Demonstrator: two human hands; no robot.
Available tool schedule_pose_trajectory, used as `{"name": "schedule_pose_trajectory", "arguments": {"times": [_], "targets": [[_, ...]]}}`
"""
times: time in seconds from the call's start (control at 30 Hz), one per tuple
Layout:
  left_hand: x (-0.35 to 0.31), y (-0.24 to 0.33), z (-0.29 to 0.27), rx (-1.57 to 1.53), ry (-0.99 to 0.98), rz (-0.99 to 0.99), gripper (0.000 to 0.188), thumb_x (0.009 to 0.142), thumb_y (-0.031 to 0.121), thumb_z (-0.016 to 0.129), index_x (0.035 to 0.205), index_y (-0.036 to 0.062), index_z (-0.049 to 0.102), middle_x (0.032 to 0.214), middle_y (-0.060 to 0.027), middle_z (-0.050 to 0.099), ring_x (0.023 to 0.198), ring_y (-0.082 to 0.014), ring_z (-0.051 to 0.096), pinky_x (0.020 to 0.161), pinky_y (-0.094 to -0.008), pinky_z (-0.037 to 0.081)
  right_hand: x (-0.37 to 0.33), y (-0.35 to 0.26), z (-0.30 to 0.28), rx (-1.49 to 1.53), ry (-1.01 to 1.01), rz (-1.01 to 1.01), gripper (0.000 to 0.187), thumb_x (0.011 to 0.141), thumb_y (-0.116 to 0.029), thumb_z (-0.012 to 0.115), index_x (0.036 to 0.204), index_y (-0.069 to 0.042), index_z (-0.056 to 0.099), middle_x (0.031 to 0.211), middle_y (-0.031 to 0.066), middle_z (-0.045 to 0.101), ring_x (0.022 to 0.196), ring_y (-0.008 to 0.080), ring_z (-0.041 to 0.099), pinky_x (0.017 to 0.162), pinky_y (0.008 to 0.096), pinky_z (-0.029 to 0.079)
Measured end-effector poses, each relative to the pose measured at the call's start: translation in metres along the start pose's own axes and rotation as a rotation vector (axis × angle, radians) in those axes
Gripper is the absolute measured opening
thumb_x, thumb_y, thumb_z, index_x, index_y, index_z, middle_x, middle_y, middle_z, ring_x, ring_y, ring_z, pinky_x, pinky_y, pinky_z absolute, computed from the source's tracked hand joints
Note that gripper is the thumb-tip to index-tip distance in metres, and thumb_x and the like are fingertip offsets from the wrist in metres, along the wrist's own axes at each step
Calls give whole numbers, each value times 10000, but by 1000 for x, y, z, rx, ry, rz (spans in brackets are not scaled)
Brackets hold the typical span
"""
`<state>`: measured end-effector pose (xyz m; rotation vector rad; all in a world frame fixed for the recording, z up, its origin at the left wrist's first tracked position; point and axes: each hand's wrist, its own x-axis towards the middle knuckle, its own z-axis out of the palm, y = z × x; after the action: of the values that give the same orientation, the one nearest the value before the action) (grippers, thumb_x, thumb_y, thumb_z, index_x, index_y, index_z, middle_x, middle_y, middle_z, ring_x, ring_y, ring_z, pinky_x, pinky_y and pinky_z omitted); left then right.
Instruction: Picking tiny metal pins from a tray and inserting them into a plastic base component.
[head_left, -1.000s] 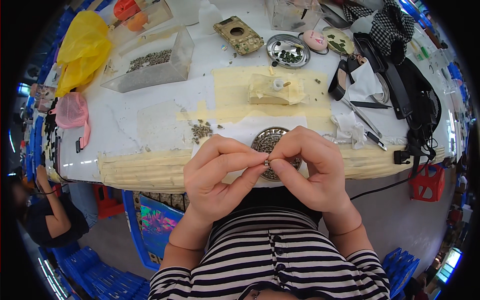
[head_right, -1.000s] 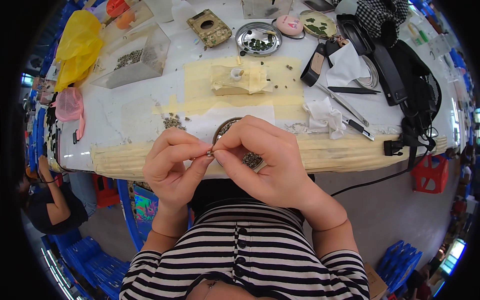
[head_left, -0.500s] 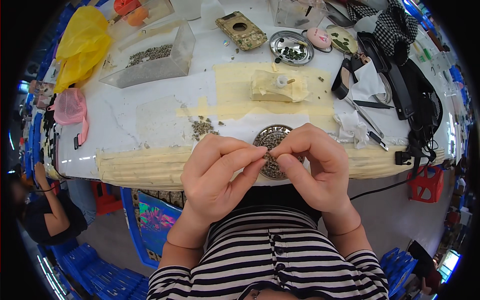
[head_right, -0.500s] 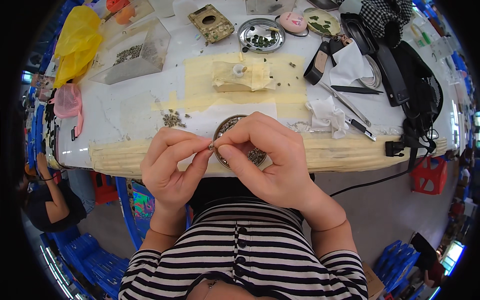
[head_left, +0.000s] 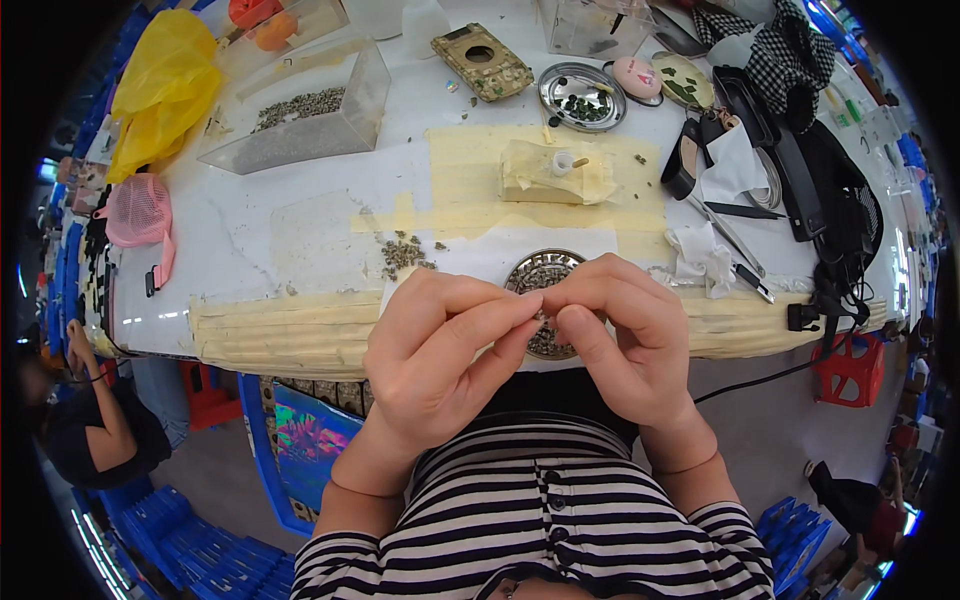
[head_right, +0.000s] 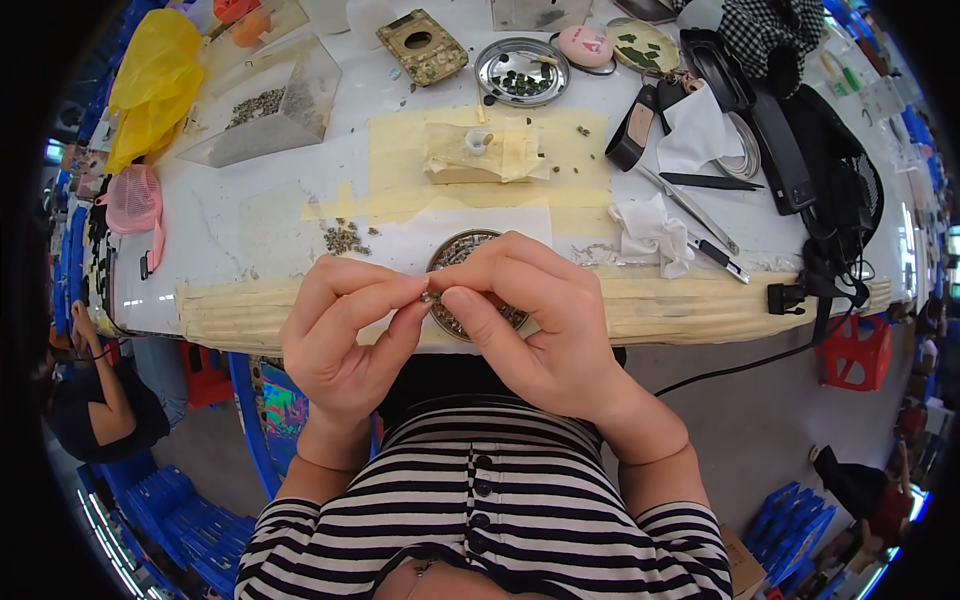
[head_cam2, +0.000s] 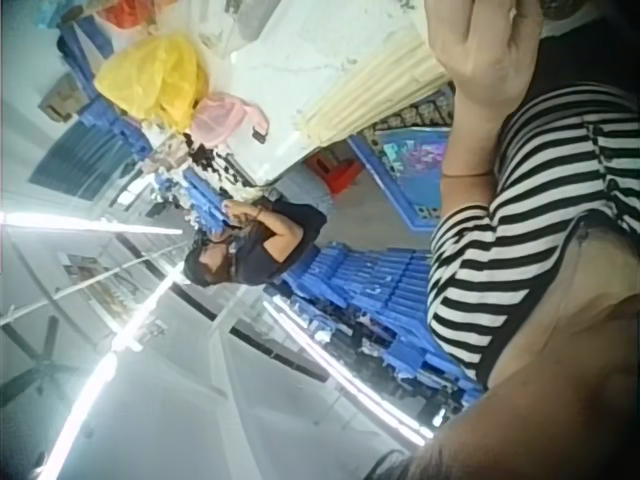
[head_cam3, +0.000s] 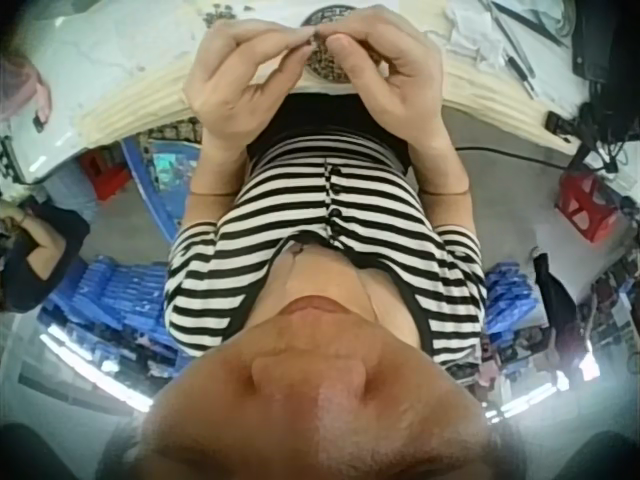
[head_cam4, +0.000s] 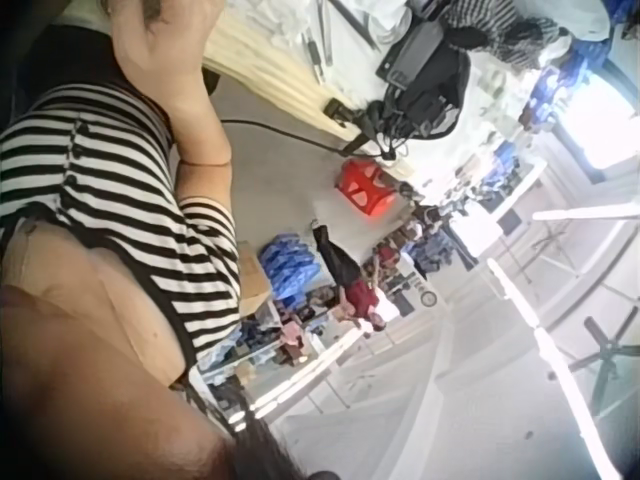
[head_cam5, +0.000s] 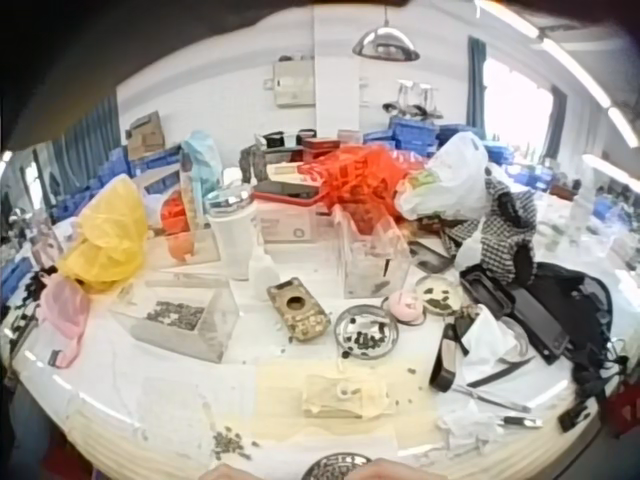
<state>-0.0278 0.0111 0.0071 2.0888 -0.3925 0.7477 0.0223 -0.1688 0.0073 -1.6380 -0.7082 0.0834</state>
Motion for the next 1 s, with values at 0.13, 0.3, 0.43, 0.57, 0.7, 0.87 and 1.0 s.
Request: {"name": "schedule_pose_trajectory", "arguments": {"times": [0.13,0.3,0.43,0.57,0.7,0.87,1.0], "targets": [[1,2,1,14,-11,27,256,700,-59,780,933,26,717,858,-62,667,750,-195,604,643,-278,470,-1,-2,2,203,13,146,92,856,8,690,947,20,698,854,91,646,707,138,632,627,243,511],[1,2,1,79,-4,36,268,688,-60,784,932,31,718,846,-60,657,741,-199,603,635,-286,472,0,1,0,73,79,16,116,821,28,712,936,15,701,847,82,645,694,132,626,615,240,505],[4,2,1,139,-15,-23,278,675,-71,781,927,29,721,840,-62,645,737,-199,603,632,-286,473,-2,0,1,-151,147,-127,168,790,50,725,952,7,717,840,81,645,684,131,618,601,243,499],[6,1,4,107,-8,-51,274,676,-77,781,923,29,725,844,-65,641,733,-188,602,622,-273,468,-1,1,5,-165,131,-122,193,787,51,727,972,0,728,840,85,648,680,135,615,595,245,496],[5,2,7,32,33,-100,265,678,-40,792,921,28,715,807,-64,631,691,-212,589,592,-305,463,-1,4,4,-134,137,-114,184,803,40,716,982,0,729,847,88,652,684,140,619,599,245,498],[2,-2,7,-22,42,-126,250,696,-26,804,929,28,729,818,-65,646,703,-198,599,603,-289,469,-1,4,3,-111,138,-101,166,816,32,707,978,2,727,849,90,653,697,141,627,608,241,500],[1,-3,7,-99,43,-159,242,708,-25,803,934,24,734,825,-68,654,709,-192,603,610,-281,472,0,5,3,-119,144,-95,159,818,31,707,973,4,726,851,90,654,698,140,630,610,239,503]]}}
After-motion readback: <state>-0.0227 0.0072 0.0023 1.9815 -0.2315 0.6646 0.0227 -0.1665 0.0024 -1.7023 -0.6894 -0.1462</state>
